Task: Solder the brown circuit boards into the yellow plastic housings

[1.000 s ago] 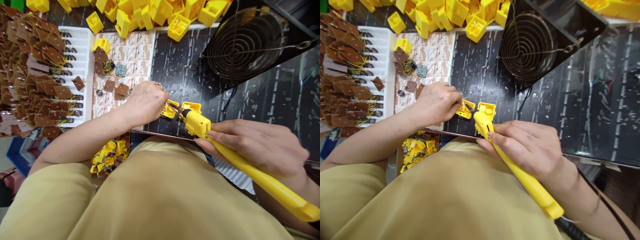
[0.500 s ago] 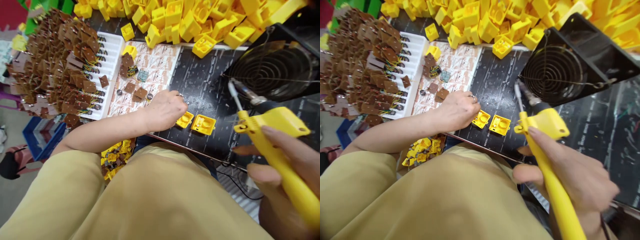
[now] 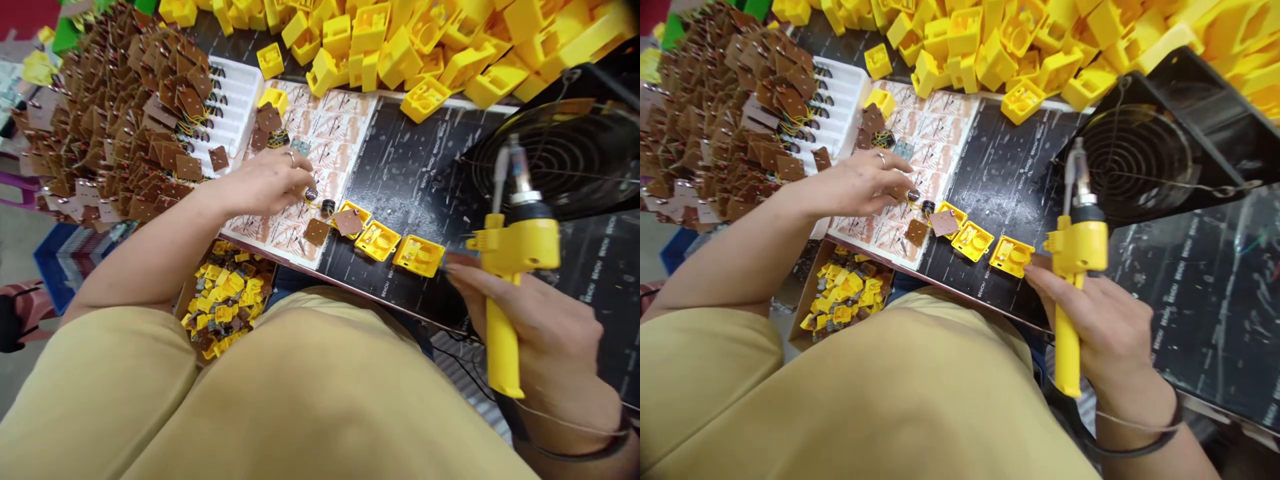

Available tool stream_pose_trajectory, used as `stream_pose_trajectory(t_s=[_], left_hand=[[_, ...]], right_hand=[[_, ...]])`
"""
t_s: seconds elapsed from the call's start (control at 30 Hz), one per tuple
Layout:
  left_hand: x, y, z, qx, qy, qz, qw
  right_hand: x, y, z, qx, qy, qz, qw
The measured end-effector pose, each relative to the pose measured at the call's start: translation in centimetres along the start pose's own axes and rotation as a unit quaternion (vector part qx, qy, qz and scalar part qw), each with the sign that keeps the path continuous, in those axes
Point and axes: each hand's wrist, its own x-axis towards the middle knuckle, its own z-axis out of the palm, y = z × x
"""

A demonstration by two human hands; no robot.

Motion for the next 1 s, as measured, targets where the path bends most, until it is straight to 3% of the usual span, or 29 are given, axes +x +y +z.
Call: stream_pose_trajectory(t_s=[0.1,0.3,0.4,0.47,0.53,0.63,0.7,0.73,0.8,0.87,0.93,1.0], left_hand=[[-0.9,0.8,0.6,0.027,-0.008,-0.016,0.999],[-1.3,0.2,3.1,0.059,0.050,0.050,0.996],[-1.3,-0.9,3.7,-0.019,0.104,0.052,0.993],[-1.4,-1.4,3.0,-0.122,0.140,0.045,0.982],[-1.5,-1.5,1.9,-0.267,0.159,0.008,0.951],[-0.8,-0.5,0.6,-0.472,0.170,-0.053,0.863],[0.3,0.9,0.1,-0.551,0.161,-0.057,0.817],[0.8,1.6,0.0,-0.567,0.140,-0.053,0.810],[1.8,3.2,-0.1,-0.543,0.078,-0.047,0.835],[2.4,4.4,-0.2,-0.459,0.037,-0.044,0.886],[2.7,5.3,-0.4,-0.375,0.036,-0.039,0.926],[2.7,5.8,-1.0,-0.320,0.043,-0.026,0.946]], right_hand=[[1.1,-0.1,1.4,-0.037,0.006,-0.055,0.998],[1.2,-0.4,4.1,0.003,0.004,0.005,1.000],[0.9,-0.5,4.1,0.000,0.018,0.009,1.000],[1.0,-0.5,3.7,-0.003,0.014,0.010,1.000],[1.4,-0.8,3.6,-0.002,0.013,0.011,1.000],[2.5,-1.4,4.3,0.000,0.022,0.008,1.000],[3.5,-1.9,5.0,0.004,0.023,0.001,1.000],[3.9,-2.2,5.3,0.008,0.022,-0.002,1.000],[4.5,-2.6,5.4,0.018,0.027,-0.003,0.999],[4.8,-2.9,4.6,0.037,0.056,0.000,0.998],[4.6,-3.1,3.1,0.046,0.093,0.005,0.995],[3.9,-3.2,1.5,0.035,0.112,-0.004,0.993]])
